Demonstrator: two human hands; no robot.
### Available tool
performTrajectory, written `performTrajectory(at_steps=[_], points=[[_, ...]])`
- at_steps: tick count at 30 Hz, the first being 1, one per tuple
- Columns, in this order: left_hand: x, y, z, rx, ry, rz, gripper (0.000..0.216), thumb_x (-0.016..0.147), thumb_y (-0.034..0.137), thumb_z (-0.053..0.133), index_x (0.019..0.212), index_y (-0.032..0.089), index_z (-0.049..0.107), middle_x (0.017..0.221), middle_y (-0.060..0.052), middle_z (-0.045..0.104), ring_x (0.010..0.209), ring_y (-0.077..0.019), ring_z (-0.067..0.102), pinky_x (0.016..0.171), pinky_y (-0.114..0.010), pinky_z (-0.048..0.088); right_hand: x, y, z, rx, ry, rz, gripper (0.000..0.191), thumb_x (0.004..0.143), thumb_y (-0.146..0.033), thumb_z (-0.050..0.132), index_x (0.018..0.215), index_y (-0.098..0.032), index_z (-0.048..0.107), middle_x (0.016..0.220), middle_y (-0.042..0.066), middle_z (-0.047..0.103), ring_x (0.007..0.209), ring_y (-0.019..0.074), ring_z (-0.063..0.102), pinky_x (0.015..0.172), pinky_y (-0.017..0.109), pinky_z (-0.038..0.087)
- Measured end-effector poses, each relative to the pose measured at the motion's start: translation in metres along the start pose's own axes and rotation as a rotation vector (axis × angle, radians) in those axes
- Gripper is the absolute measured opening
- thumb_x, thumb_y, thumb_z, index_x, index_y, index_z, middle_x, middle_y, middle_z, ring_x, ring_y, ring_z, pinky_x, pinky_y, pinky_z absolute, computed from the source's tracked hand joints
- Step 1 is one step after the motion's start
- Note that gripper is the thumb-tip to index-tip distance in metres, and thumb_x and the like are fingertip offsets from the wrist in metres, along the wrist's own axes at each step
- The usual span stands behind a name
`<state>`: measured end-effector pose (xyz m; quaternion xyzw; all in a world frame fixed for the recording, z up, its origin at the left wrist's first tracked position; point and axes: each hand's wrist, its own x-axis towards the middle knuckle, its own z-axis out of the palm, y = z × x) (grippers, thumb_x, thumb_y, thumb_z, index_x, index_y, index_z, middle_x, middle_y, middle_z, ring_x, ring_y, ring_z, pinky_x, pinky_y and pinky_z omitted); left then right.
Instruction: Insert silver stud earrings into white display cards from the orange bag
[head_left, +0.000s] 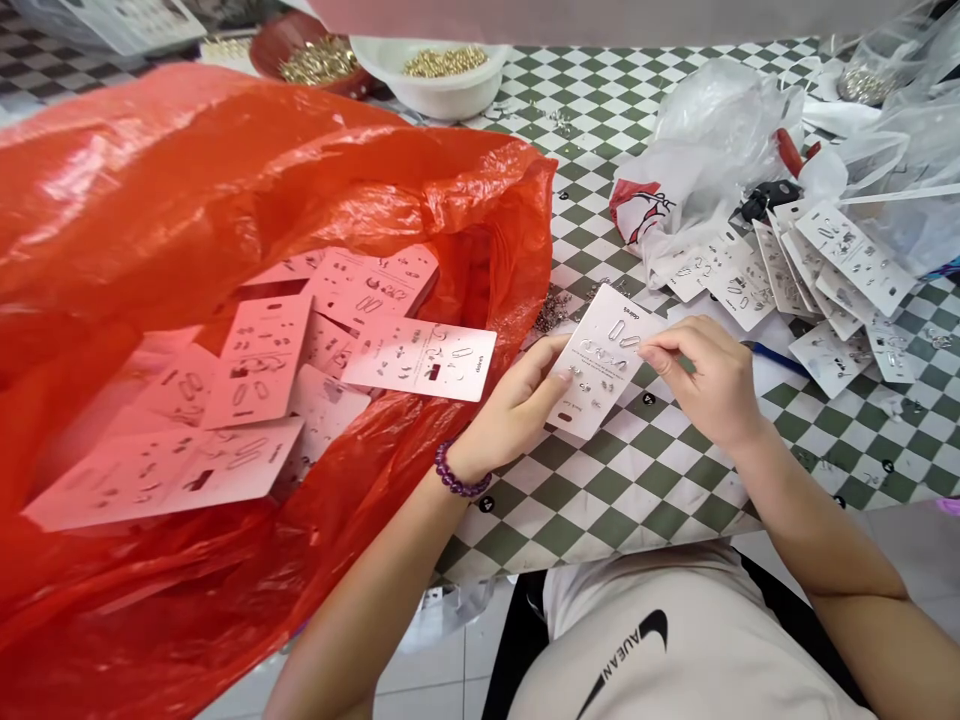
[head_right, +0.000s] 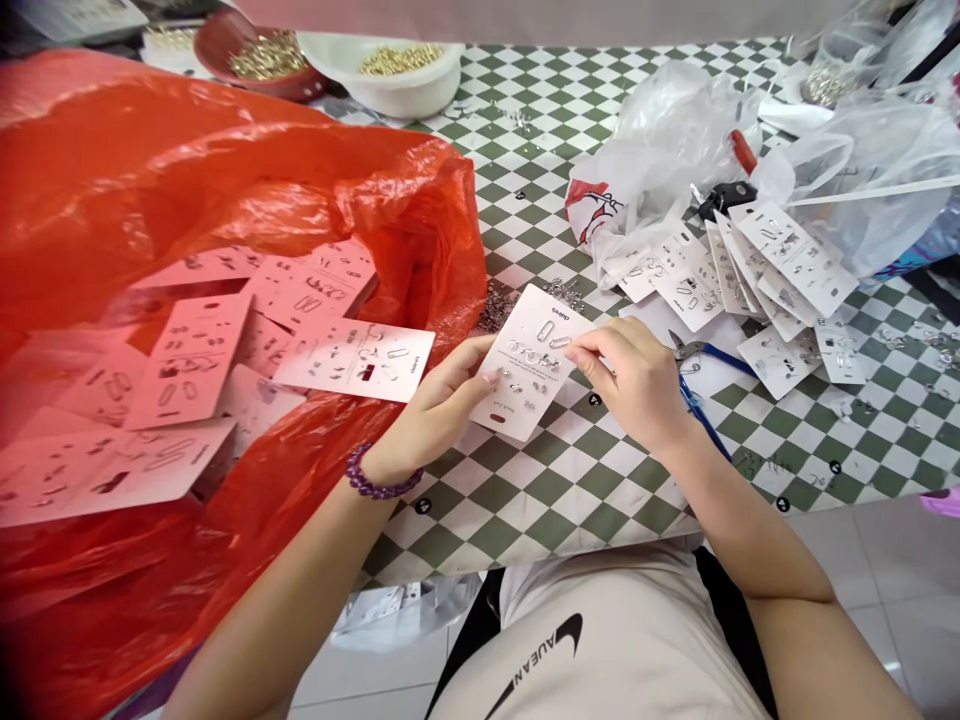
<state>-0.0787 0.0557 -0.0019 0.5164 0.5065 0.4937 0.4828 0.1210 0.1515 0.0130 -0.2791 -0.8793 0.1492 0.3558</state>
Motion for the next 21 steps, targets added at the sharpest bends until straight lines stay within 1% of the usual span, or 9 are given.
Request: performTrajectory(at_steps=[5,10,14,17,18,19,20,21], points=[[-0.0002,0.0017,-0.0007,0.02,0.013,-0.003,0.03,0.092,0.029,0.048,0.121,0.021,0.055,0.128,-0.007,0.061,0.115,-0.021,0.058,0.098,-0.035,0.049,0.001,0.0011,-0.0027,0.073,-0.023,0.029,0.013,0.091,-0.024,0.059,0.078,-0.022,0.064,0.074,0.002,0.066,0.07,0.016,0.058,0.065,0.031,0.05],[0.0004,0.004,0.0006,0.037,0.004,-0.008,0.03,0.092,0.029,0.048,0.12,0.021,0.056,0.126,-0.007,0.062,0.114,-0.0216,0.058,0.097,-0.035,0.05,-0.0004,0.004,-0.0013,0.099,-0.059,0.074,0.014,0.09,-0.026,0.06,0.078,-0.023,0.066,0.074,0.002,0.065,0.072,0.0165,0.058,0.066,0.031,0.05],[0.0007,0.0039,0.0008,0.029,-0.003,-0.023,0.03,0.091,0.029,0.048,0.118,0.02,0.057,0.123,-0.007,0.063,0.111,-0.021,0.06,0.094,-0.034,0.05,-0.0026,0.0041,0.0012,0.13,-0.08,0.074,0.013,0.09,-0.026,0.06,0.079,-0.022,0.066,0.075,0.002,0.064,0.073,0.0159,0.059,0.066,0.03,0.051],[0.0004,0.0034,0.0003,-0.005,-0.01,-0.036,0.03,0.09,0.03,0.05,0.117,0.02,0.058,0.121,-0.006,0.064,0.109,-0.021,0.06,0.092,-0.033,0.05,-0.0037,0.004,0.0021,0.115,-0.043,0.091,0.009,0.088,-0.025,0.064,0.081,-0.021,0.067,0.078,0.002,0.064,0.075,0.0161,0.059,0.068,0.031,0.051],[0.0002,0.0035,0.0,-0.023,-0.012,-0.05,0.031,0.089,0.03,0.05,0.117,0.02,0.058,0.121,-0.006,0.064,0.108,-0.0213,0.06,0.092,-0.033,0.05,-0.0039,0.0045,0.002,0.105,-0.021,0.129,0.006,0.085,-0.027,0.067,0.084,-0.021,0.067,0.083,0.003,0.064,0.078,0.0171,0.059,0.07,0.032,0.051],[0.0001,0.0037,-0.0004,-0.044,-0.014,-0.07,0.031,0.089,0.03,0.051,0.117,0.02,0.059,0.121,-0.006,0.064,0.108,-0.0218,0.06,0.091,-0.033,0.05,-0.0039,0.0052,0.0017,0.119,-0.009,0.192,0.012,0.081,-0.03,0.071,0.089,-0.022,0.067,0.088,0.004,0.065,0.082,0.0183,0.059,0.072,0.033,0.052],[-0.0001,0.0041,-0.0009,-0.07,-0.016,-0.102,0.032,0.088,0.031,0.052,0.116,0.019,0.059,0.12,-0.006,0.064,0.108,-0.0224,0.06,0.09,-0.034,0.05,-0.0039,0.0062,0.0012,0.17,-0.022,0.279,0.024,0.078,-0.034,0.075,0.096,-0.022,0.066,0.093,0.005,0.065,0.085,0.0193,0.06,0.072,0.034,0.052],[-0.0002,0.0048,-0.0016,-0.104,-0.021,-0.147,0.032,0.086,0.032,0.054,0.116,0.019,0.06,0.12,-0.006,0.064,0.106,-0.0232,0.06,0.089,-0.034,0.05,-0.0037,0.0073,0.0008,0.262,-0.07,0.386,0.036,0.074,-0.037,0.078,0.103,-0.023,0.064,0.096,0.005,0.065,0.086,0.0198,0.061,0.072,0.034,0.053]])
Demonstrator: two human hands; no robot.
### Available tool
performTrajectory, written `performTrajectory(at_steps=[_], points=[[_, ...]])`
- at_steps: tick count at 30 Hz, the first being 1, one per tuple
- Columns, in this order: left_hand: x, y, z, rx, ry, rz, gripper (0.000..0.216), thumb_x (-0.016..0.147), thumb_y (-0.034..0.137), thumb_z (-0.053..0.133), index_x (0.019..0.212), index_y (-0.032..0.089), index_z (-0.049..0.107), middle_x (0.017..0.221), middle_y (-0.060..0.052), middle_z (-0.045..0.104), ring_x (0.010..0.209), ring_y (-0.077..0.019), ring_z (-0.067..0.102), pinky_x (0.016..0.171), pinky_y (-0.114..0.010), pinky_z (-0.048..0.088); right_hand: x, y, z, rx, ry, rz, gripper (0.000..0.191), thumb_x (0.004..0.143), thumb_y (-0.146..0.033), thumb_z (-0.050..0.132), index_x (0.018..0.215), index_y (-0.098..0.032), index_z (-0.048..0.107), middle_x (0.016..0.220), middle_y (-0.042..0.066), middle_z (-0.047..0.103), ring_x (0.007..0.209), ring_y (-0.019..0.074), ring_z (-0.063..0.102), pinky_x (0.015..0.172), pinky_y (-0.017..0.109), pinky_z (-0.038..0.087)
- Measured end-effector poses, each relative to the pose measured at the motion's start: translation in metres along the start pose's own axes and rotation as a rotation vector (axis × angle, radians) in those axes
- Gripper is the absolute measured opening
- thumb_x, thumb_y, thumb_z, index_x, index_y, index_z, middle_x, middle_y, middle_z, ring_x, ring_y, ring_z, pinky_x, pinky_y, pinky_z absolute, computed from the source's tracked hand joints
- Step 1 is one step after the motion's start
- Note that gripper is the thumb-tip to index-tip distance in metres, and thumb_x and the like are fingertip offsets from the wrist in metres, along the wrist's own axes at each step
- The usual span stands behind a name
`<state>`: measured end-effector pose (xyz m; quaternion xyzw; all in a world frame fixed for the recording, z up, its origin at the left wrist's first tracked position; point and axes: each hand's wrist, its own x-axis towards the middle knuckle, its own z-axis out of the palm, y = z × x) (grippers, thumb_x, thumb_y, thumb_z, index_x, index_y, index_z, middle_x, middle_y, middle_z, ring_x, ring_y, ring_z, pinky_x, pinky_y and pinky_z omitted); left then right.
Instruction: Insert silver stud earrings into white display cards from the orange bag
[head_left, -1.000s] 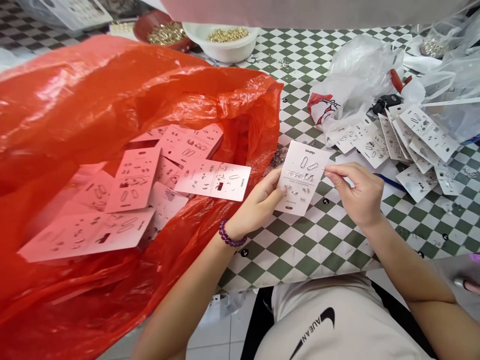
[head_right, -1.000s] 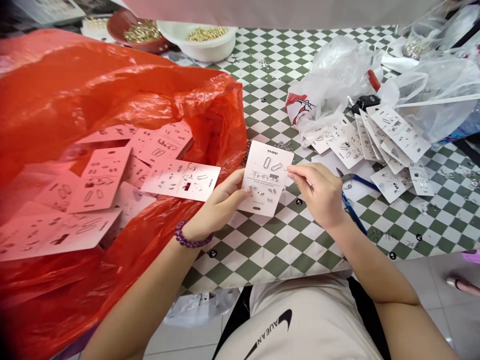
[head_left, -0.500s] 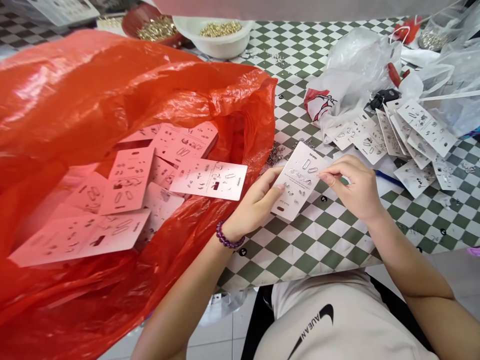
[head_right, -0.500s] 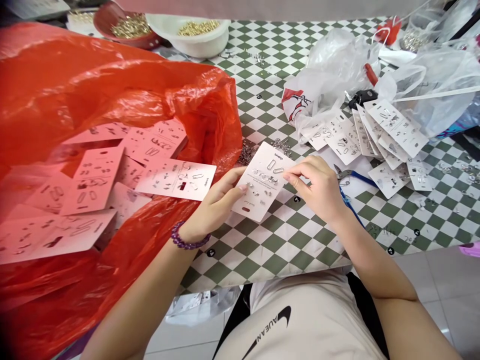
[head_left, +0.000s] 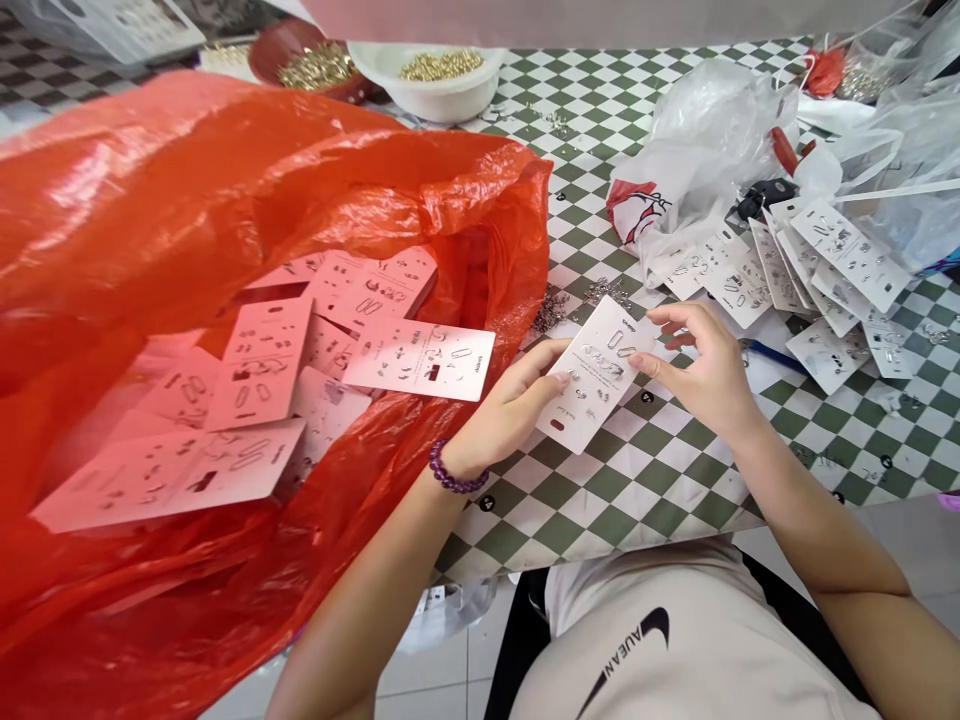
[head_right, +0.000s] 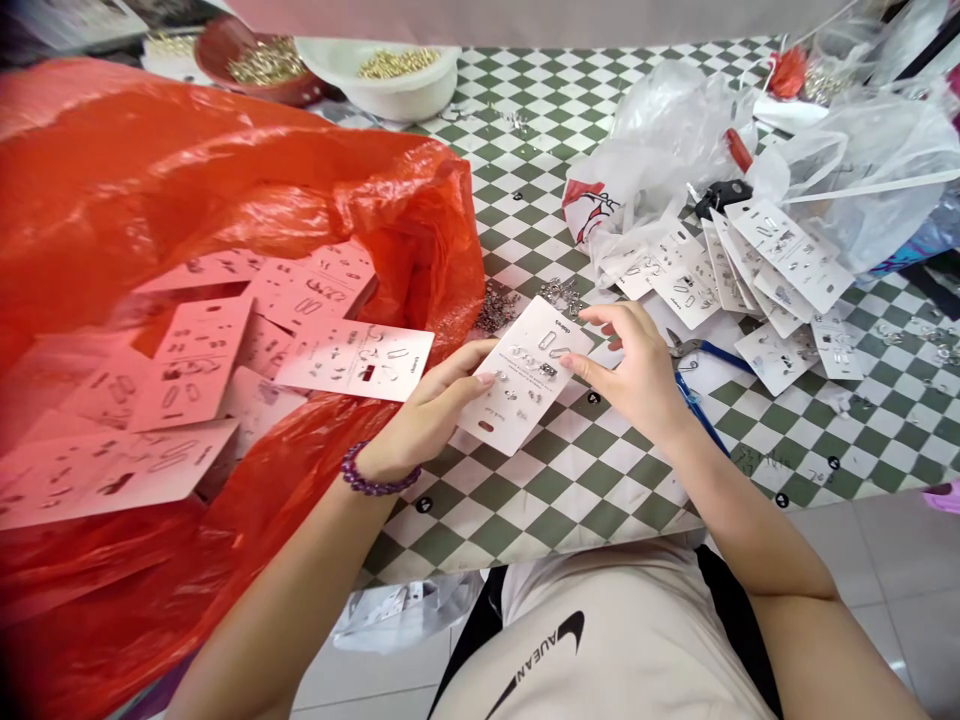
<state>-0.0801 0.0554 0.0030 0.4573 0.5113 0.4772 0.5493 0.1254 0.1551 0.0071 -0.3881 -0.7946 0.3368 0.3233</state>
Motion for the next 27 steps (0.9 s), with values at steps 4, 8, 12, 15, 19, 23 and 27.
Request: performTrajectory(at_steps=[4,8,12,15,19,23,27], points=[[-0.001,0.005,-0.005,-0.311,-0.055,-0.162,0.049,0.082,0.049,0.052,0.119,0.017,0.059,0.117,-0.01,0.065,0.095,-0.027,0.063,0.072,-0.034,0.052,0.003,0.002,0.001,0.545,-0.287,0.455,0.052,0.066,-0.041,0.083,0.107,-0.021,0.058,0.081,0.0,0.066,0.069,0.0146,0.061,0.059,0.028,0.052],[-0.001,0.008,-0.01,-0.583,-0.071,-0.075,0.066,0.077,0.068,0.046,0.12,0.02,0.059,0.121,-0.012,0.063,0.104,-0.0343,0.062,0.068,-0.038,0.054,0.0,-0.003,0.014,0.931,-0.23,0.682,0.056,0.056,-0.036,0.088,0.098,-0.022,0.054,0.078,-0.004,0.066,0.061,0.0091,0.057,0.055,0.022,0.052],[0.0,-0.001,-0.002,-0.406,0.025,0.085,0.064,0.07,0.057,0.069,0.121,0.021,0.055,0.122,-0.011,0.062,0.114,-0.0322,0.058,0.086,-0.041,0.053,-0.009,-0.011,0.03,0.98,-0.051,0.683,0.054,0.059,-0.032,0.087,0.1,-0.024,0.053,0.092,-0.002,0.068,0.075,0.0113,0.062,0.063,0.023,0.054],[0.001,-0.006,0.008,-0.237,0.221,0.178,0.05,0.074,0.038,0.073,0.116,0.02,0.052,0.119,-0.01,0.064,0.111,-0.0259,0.06,0.093,-0.039,0.05,-0.016,-0.015,0.033,0.898,-0.059,0.609,0.051,0.065,-0.036,0.083,0.106,-0.025,0.054,0.108,0.001,0.068,0.091,0.0157,0.064,0.07,0.026,0.055],[0.001,-0.001,0.008,-0.118,0.282,0.136,0.039,0.073,0.026,0.071,0.107,0.017,0.055,0.107,-0.009,0.066,0.098,-0.0231,0.063,0.086,-0.036,0.052,-0.016,-0.013,0.027,0.821,-0.079,0.511,0.037,0.076,-0.043,0.074,0.106,-0.025,0.061,0.112,0.003,0.067,0.099,0.018,0.063,0.08,0.03,0.055],[0.001,0.004,0.002,-0.076,0.33,0.107,0.052,0.069,0.026,0.075,0.115,0.019,0.05,0.108,-0.008,0.063,0.098,-0.023,0.062,0.081,-0.035,0.054,-0.009,-0.006,0.02,0.844,-0.062,0.536,0.035,0.068,-0.036,0.081,0.096,-0.024,0.063,0.087,-0.001,0.069,0.078,0.0143,0.065,0.065,0.026,0.056],[0.003,0.002,0.006,-0.225,0.412,0.15,0.064,0.071,0.037,0.075,0.123,0.022,0.043,0.128,-0.011,0.053,0.11,-0.0248,0.058,0.084,-0.035,0.054,-0.006,-0.009,0.021,1.033,-0.097,0.6,0.036,0.064,-0.032,0.084,0.09,-0.024,0.061,0.091,-0.002,0.071,0.078,0.0136,0.067,0.059,0.022,0.057]])
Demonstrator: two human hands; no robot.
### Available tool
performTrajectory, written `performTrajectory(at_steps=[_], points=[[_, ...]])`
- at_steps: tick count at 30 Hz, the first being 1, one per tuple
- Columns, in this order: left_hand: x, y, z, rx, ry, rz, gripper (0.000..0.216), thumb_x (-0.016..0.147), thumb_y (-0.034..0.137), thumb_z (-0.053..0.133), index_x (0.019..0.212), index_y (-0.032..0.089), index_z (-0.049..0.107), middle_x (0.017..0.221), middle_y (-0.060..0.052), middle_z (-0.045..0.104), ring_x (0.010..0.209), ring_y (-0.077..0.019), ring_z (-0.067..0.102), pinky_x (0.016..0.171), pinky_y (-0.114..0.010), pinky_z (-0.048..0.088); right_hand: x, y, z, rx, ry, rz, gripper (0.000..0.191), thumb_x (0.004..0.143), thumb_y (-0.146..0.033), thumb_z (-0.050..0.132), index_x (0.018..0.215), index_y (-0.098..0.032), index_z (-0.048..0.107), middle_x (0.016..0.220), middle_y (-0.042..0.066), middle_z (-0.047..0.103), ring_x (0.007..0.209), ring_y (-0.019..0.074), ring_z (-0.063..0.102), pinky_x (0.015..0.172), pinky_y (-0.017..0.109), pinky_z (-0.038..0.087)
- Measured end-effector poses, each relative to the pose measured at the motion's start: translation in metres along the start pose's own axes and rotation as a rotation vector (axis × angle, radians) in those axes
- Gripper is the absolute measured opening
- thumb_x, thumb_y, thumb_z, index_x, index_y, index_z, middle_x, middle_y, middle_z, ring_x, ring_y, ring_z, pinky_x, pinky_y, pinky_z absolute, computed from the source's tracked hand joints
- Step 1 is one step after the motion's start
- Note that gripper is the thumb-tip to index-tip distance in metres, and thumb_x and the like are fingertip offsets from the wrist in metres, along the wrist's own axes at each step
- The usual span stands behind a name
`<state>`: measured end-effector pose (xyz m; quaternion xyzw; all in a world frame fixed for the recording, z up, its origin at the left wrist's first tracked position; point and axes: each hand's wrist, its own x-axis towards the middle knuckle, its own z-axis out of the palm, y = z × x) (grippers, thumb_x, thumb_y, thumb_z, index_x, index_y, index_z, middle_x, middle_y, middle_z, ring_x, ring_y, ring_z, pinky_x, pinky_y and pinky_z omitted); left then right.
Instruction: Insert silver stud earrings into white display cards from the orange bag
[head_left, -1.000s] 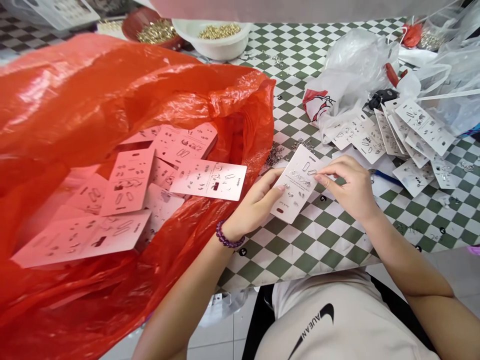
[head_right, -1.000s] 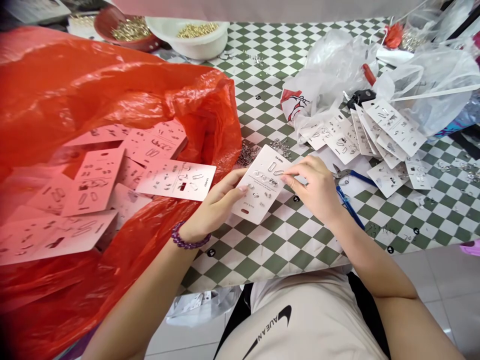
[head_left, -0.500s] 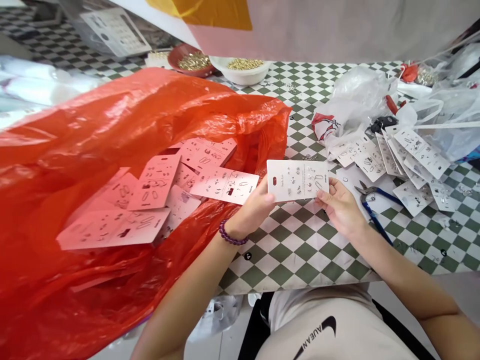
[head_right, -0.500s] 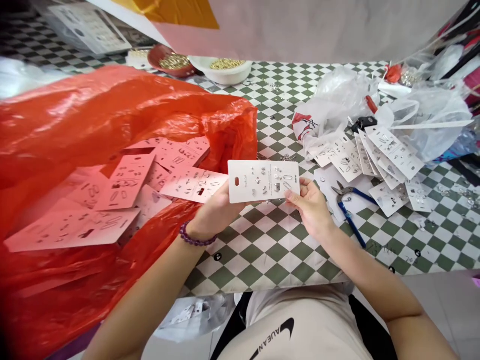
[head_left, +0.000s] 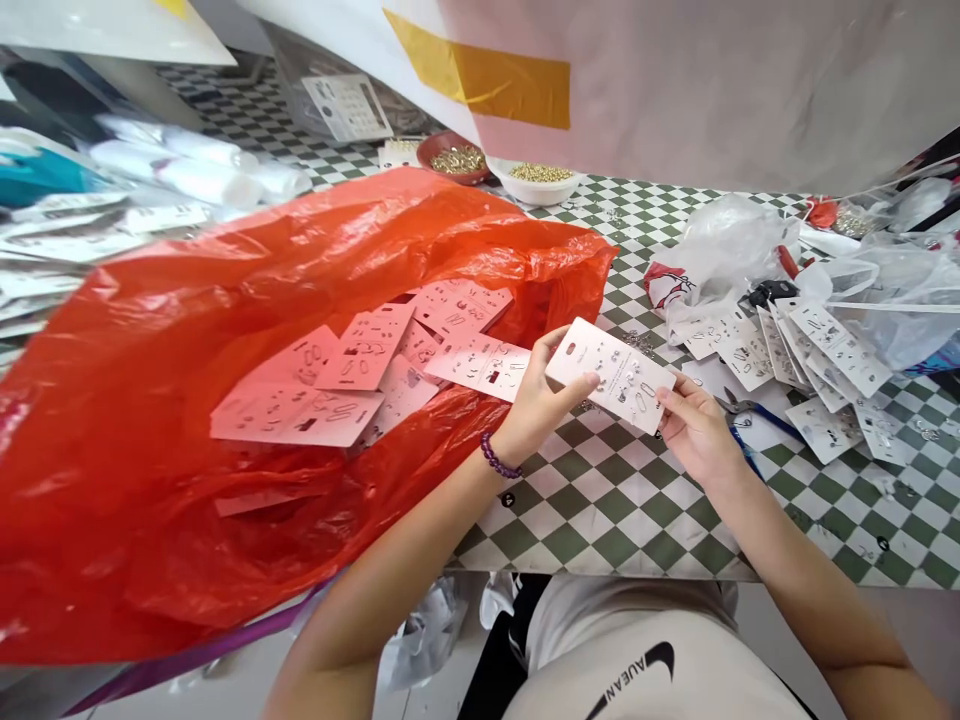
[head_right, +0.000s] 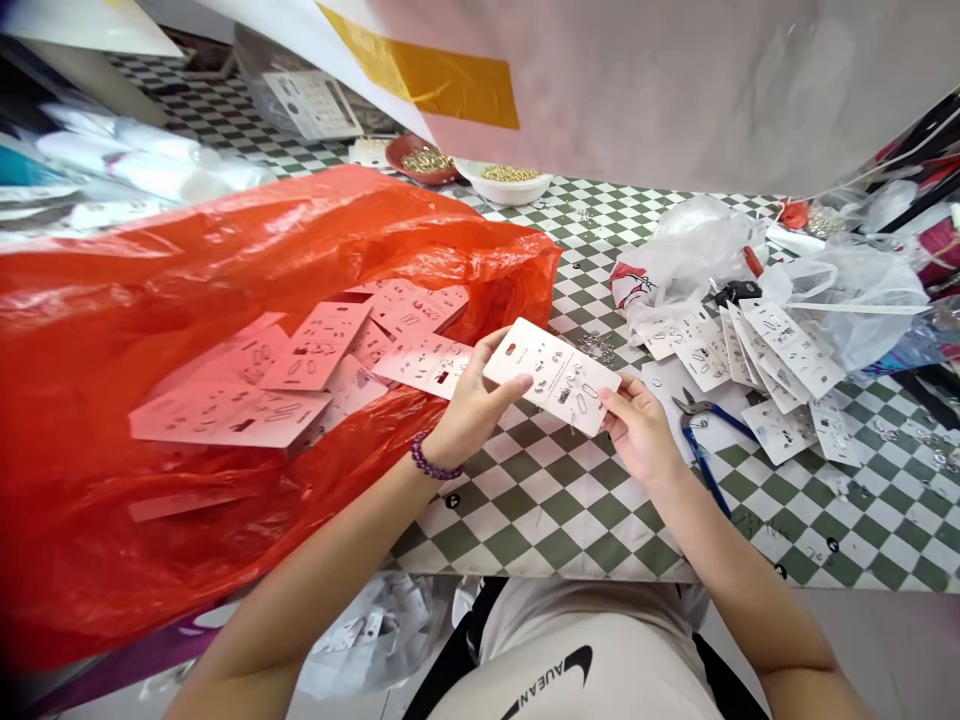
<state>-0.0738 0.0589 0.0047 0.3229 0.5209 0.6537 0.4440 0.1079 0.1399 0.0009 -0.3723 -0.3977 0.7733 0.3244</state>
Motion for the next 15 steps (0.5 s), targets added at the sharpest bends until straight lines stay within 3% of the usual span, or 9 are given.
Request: performTrajectory(at_steps=[3,9,15], points=[[0.0,-0.005,0.004,-0.084,-0.029,-0.014,0.06,0.075,0.043,0.071,0.122,0.022,0.04,0.136,-0.013,0.047,0.113,-0.025,0.057,0.083,-0.036,0.054,-0.002,0.001,0.006,0.075,0.013,0.002,0.036,0.064,-0.027,0.085,0.089,-0.024,0.06,0.093,-0.003,0.072,0.075,0.0104,0.067,0.057,0.017,0.057],[-0.005,-0.012,0.008,0.106,-0.252,-0.089,0.05,0.073,0.04,0.074,0.11,0.017,0.049,0.119,-0.014,0.061,0.106,-0.0272,0.061,0.09,-0.042,0.05,-0.007,0.009,0.012,0.091,0.019,-0.027,0.037,0.065,-0.029,0.085,0.09,-0.024,0.058,0.093,-0.003,0.071,0.076,0.0098,0.067,0.06,0.016,0.058],[-0.006,-0.014,0.009,0.012,-0.216,-0.075,0.049,0.076,0.043,0.072,0.113,0.017,0.053,0.121,-0.012,0.063,0.111,-0.0261,0.06,0.094,-0.04,0.049,-0.008,0.018,0.012,0.012,0.001,-0.127,0.035,0.07,-0.032,0.082,0.091,-0.024,0.055,0.096,-0.002,0.07,0.081,0.011,0.067,0.065,0.02,0.059]])
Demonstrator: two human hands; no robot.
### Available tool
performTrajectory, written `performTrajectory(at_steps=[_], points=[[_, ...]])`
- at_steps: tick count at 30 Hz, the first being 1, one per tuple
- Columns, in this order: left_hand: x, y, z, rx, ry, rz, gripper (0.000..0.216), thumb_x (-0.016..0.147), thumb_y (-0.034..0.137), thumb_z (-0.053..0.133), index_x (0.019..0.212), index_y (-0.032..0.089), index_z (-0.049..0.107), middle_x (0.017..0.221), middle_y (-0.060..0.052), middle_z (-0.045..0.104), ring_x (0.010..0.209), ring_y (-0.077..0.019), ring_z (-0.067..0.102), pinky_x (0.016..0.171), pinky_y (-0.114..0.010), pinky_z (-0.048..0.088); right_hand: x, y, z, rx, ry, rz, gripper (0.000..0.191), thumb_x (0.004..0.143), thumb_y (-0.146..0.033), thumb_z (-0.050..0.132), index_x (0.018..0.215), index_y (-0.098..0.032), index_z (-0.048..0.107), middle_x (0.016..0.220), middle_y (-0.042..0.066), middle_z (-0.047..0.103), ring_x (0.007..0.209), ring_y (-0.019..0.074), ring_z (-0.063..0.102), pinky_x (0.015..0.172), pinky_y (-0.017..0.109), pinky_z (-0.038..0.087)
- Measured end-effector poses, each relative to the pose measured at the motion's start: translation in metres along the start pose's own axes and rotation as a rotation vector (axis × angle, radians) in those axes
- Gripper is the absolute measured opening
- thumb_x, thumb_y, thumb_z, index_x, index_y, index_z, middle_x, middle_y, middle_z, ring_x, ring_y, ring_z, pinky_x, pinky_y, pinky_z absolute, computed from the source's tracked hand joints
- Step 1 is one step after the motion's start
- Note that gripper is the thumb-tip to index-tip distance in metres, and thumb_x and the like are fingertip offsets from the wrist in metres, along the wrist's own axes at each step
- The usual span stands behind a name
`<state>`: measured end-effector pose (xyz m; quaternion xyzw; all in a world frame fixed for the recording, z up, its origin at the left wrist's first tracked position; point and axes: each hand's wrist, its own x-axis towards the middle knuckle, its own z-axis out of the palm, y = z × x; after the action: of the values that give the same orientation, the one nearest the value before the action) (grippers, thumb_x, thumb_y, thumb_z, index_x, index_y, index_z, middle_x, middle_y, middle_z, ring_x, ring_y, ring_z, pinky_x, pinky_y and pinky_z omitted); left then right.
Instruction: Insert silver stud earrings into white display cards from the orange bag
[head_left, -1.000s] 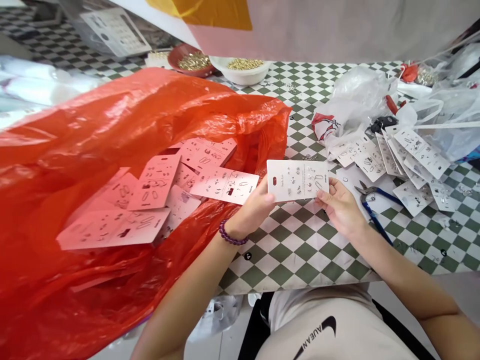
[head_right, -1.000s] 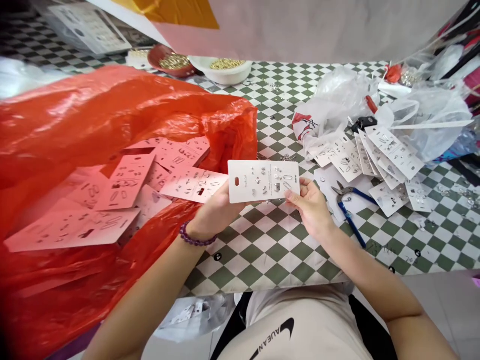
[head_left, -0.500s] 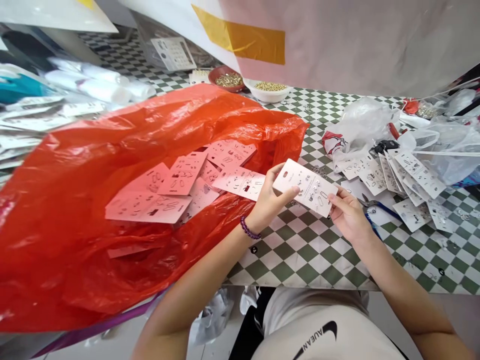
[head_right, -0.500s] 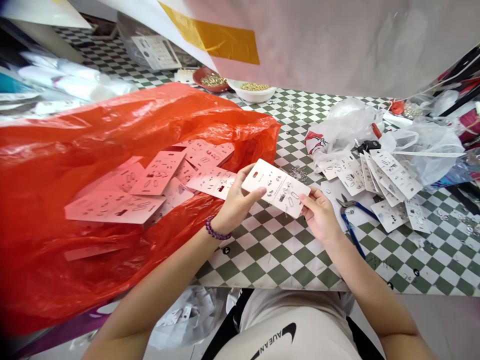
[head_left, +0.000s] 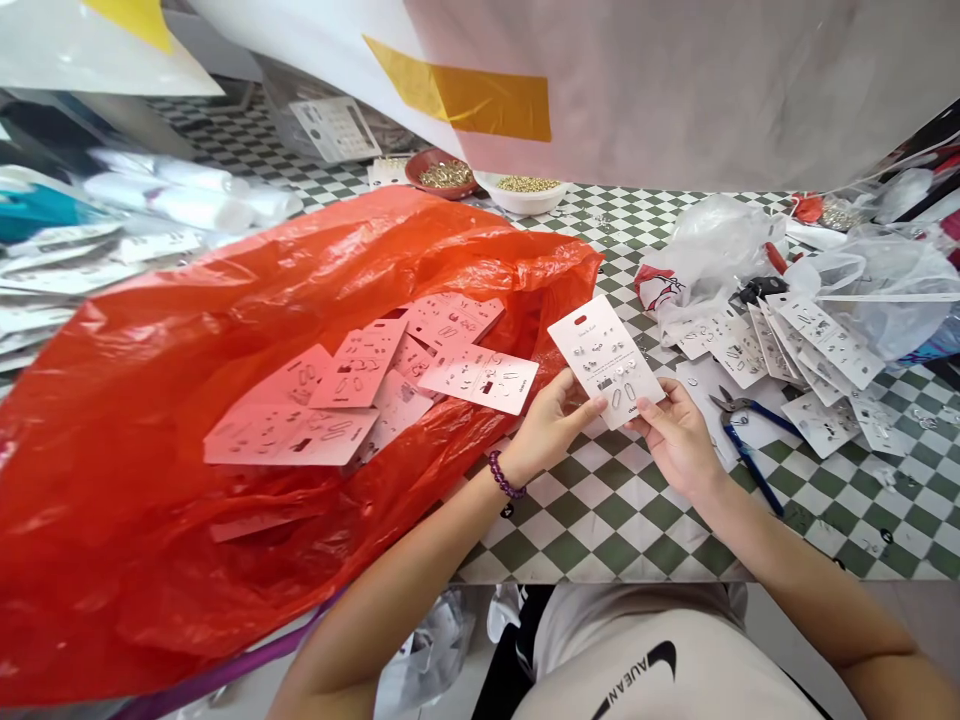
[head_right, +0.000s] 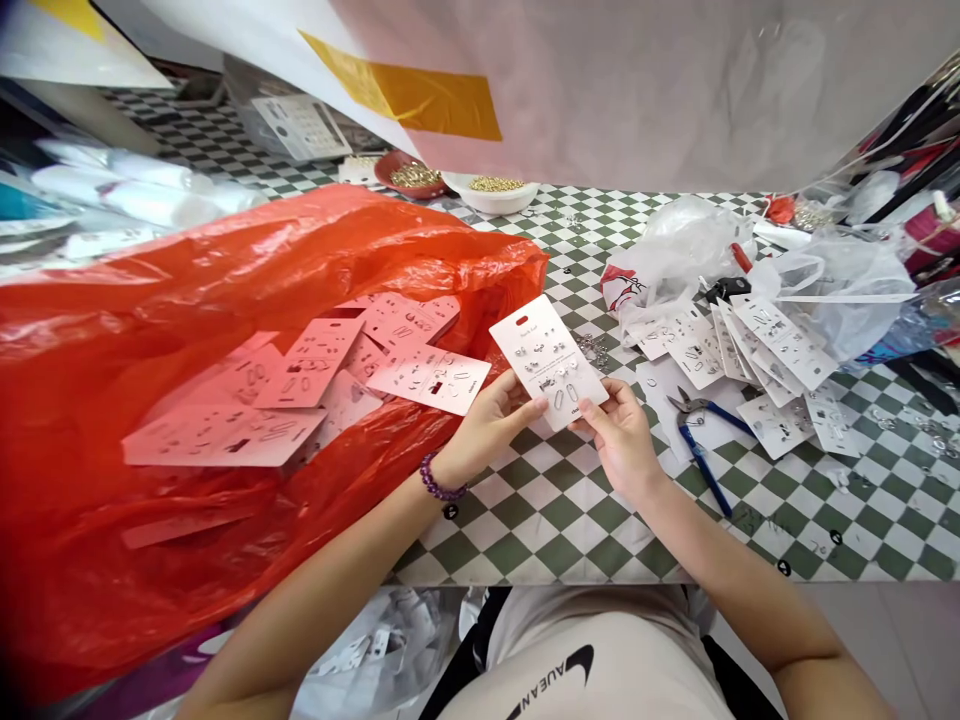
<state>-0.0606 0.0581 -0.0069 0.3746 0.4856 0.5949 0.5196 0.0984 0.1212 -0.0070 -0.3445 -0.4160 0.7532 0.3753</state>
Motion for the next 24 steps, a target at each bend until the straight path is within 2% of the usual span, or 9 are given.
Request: performTrajectory(at_steps=[5,8,11,13,14,15,18,21,24], points=[[0.004,-0.007,-0.004,-0.069,0.091,-0.029,0.042,0.075,0.045,0.073,0.103,0.017,0.057,0.103,-0.008,0.069,0.093,-0.0192,0.064,0.082,-0.033,0.052,-0.009,0.005,0.004,-0.283,-0.059,-0.151,0.026,0.076,-0.033,0.077,0.09,-0.025,0.055,0.095,-0.001,0.067,0.088,0.0143,0.066,0.079,0.03,0.06],[0.005,-0.01,-0.004,-0.203,0.046,-0.135,0.042,0.072,0.047,0.075,0.097,0.018,0.058,0.098,-0.005,0.068,0.087,-0.0159,0.064,0.079,-0.03,0.053,-0.015,0.002,0.012,-0.436,-0.092,-0.248,0.022,0.079,-0.034,0.073,0.089,-0.026,0.056,0.093,0.0,0.067,0.088,0.0173,0.067,0.083,0.035,0.059],[0.005,-0.007,-0.003,-0.328,0.013,-0.159,0.04,0.069,0.048,0.078,0.09,0.02,0.059,0.091,-0.001,0.066,0.083,-0.0135,0.062,0.077,-0.027,0.054,-0.015,-0.016,0.009,-0.674,-0.25,-0.337,0.024,0.085,-0.04,0.066,0.104,-0.029,0.057,0.109,0.004,0.067,0.1,0.0219,0.066,0.089,0.042,0.057],[0.005,-0.002,-0.005,-0.404,0.043,-0.131,0.038,0.068,0.046,0.079,0.086,0.021,0.058,0.083,0.002,0.063,0.075,-0.011,0.059,0.072,-0.025,0.054,-0.013,-0.036,-0.009,-1.005,-0.349,-0.379,0.04,0.087,-0.044,0.061,0.123,-0.029,0.053,0.129,0.007,0.06,0.119,0.0271,0.057,0.101,0.05,0.049],[0.005,0.001,-0.008,-0.433,0.058,-0.116,0.037,0.067,0.044,0.08,0.084,0.022,0.057,0.079,0.003,0.06,0.071,-0.0099,0.057,0.069,-0.024,0.053,-0.012,-0.047,-0.022,-1.214,-0.32,-0.39,0.048,0.086,-0.049,0.06,0.129,-0.028,0.051,0.136,0.009,0.055,0.126,0.0307,0.051,0.107,0.055,0.042],[0.006,0.005,-0.011,-0.462,0.067,-0.104,0.036,0.065,0.043,0.082,0.081,0.022,0.057,0.074,0.004,0.058,0.067,-0.0092,0.054,0.067,-0.023,0.053,-0.012,-0.057,-0.039,-1.408,-0.246,-0.365,0.056,0.085,-0.054,0.057,0.133,-0.025,0.049,0.14,0.012,0.051,0.13,0.0351,0.046,0.109,0.061,0.037],[0.008,0.012,-0.022,-0.554,0.045,-0.083,0.036,0.059,0.038,0.086,0.079,0.025,0.059,0.066,0.005,0.05,0.06,-0.0089,0.047,0.066,-0.024,0.053,-0.019,-0.078,-0.091,-1.829,-0.043,-0.158,0.089,0.079,-0.07,0.052,0.143,-0.01,0.037,0.145,0.025,0.04,0.132,0.0458,0.04,0.102,0.066,0.038],[0.009,0.012,-0.029,-0.592,0.022,-0.083,0.034,0.059,0.032,0.086,0.08,0.028,0.06,0.066,0.006,0.049,0.063,-0.0097,0.049,0.077,-0.029,0.055,-0.033,-0.083,-0.126,-2.036,0.03,-0.057,0.099,0.077,-0.076,0.046,0.143,-0.003,0.033,0.141,0.031,0.041,0.128,0.0491,0.043,0.096,0.063,0.044],[0.01,0.009,-0.03,-0.545,0.01,-0.101,0.028,0.064,0.035,0.083,0.08,0.027,0.062,0.071,0.004,0.052,0.074,-0.0132,0.055,0.089,-0.039,0.054,-0.041,-0.081,-0.138,-2.116,-0.017,-0.099,0.098,0.078,-0.08,0.04,0.139,-0.004,0.037,0.134,0.033,0.047,0.122,0.0495,0.047,0.092,0.059,0.047]])
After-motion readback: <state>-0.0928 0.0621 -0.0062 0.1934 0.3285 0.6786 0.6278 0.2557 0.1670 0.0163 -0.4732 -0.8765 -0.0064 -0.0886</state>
